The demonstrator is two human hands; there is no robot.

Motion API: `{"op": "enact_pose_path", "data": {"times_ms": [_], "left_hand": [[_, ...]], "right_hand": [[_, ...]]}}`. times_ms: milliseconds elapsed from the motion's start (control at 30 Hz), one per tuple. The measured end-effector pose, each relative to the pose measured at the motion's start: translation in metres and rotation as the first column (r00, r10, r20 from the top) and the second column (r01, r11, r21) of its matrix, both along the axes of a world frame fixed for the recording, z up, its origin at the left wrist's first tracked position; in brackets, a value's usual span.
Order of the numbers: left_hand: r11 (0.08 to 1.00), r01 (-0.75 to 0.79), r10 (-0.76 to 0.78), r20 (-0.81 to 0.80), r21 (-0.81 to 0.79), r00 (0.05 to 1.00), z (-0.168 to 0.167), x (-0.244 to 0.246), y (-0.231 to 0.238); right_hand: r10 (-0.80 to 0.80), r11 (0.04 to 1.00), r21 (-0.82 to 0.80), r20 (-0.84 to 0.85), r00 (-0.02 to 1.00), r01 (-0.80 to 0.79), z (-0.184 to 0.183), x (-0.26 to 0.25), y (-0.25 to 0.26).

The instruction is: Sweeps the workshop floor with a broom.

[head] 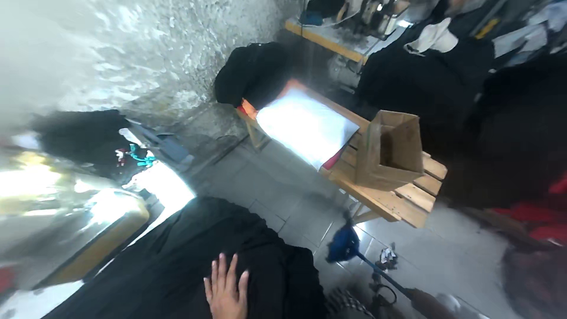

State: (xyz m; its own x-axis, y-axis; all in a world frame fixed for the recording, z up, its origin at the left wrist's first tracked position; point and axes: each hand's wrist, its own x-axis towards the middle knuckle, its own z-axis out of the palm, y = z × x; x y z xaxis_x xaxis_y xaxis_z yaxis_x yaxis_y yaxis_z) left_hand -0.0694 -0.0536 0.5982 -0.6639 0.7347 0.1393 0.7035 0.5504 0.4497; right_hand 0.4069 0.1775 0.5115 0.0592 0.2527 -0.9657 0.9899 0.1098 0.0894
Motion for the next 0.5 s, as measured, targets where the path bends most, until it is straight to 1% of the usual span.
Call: {"op": "enact_pose_path", "data": {"times_ms": [67,100,167,233,267,333,400,433,500], "left_hand": [[1.0,0.003,-0.003,0.007,0.009,1.0,-0.002,-0.001,0.0],[1.0,0.003,-0.004,0.028,0.022,1.0,-0.002,-0.002,0.0],[0.999,-0.017,0.011,0.119,0.048,0.993,0.006,-0.004,0.003],[0.996,-0.077,0.064,0.249,0.044,0.966,0.026,-0.004,0.009],[0.993,-0.111,0.099,0.279,0.028,0.955,0.038,-0.004,0.014],[0.992,-0.123,0.114,0.231,0.028,0.966,0.057,-0.003,0.025],[0.995,-0.029,0.017,0.127,0.091,0.992,0.067,0.007,0.041],[0.991,0.053,-0.068,0.118,0.125,0.991,0.07,0.014,0.052],[0.96,0.236,-0.261,0.183,0.151,0.948,0.069,0.032,0.082]], "right_hand": [[0.073,0.997,-0.012,0.117,0.99,-0.072,0.024,0.018,0.01],[0.069,0.998,0.001,0.158,0.985,-0.07,0.036,0.026,0.016],[-0.012,0.999,0.05,0.191,0.982,0.002,0.059,0.046,0.032],[-0.094,0.991,0.114,0.179,0.979,0.075,0.087,0.072,0.045],[-0.161,0.979,0.146,0.15,0.975,0.139,0.103,0.084,0.051],[-0.262,0.952,0.186,0.09,0.961,0.242,0.133,0.103,0.061],[-0.395,0.899,0.218,0.03,0.918,0.379,0.163,0.117,0.066],[-0.449,0.87,0.235,0.015,0.893,0.433,0.173,0.123,0.069],[-0.512,0.825,0.264,-0.02,0.858,0.499,0.187,0.133,0.073]]}}
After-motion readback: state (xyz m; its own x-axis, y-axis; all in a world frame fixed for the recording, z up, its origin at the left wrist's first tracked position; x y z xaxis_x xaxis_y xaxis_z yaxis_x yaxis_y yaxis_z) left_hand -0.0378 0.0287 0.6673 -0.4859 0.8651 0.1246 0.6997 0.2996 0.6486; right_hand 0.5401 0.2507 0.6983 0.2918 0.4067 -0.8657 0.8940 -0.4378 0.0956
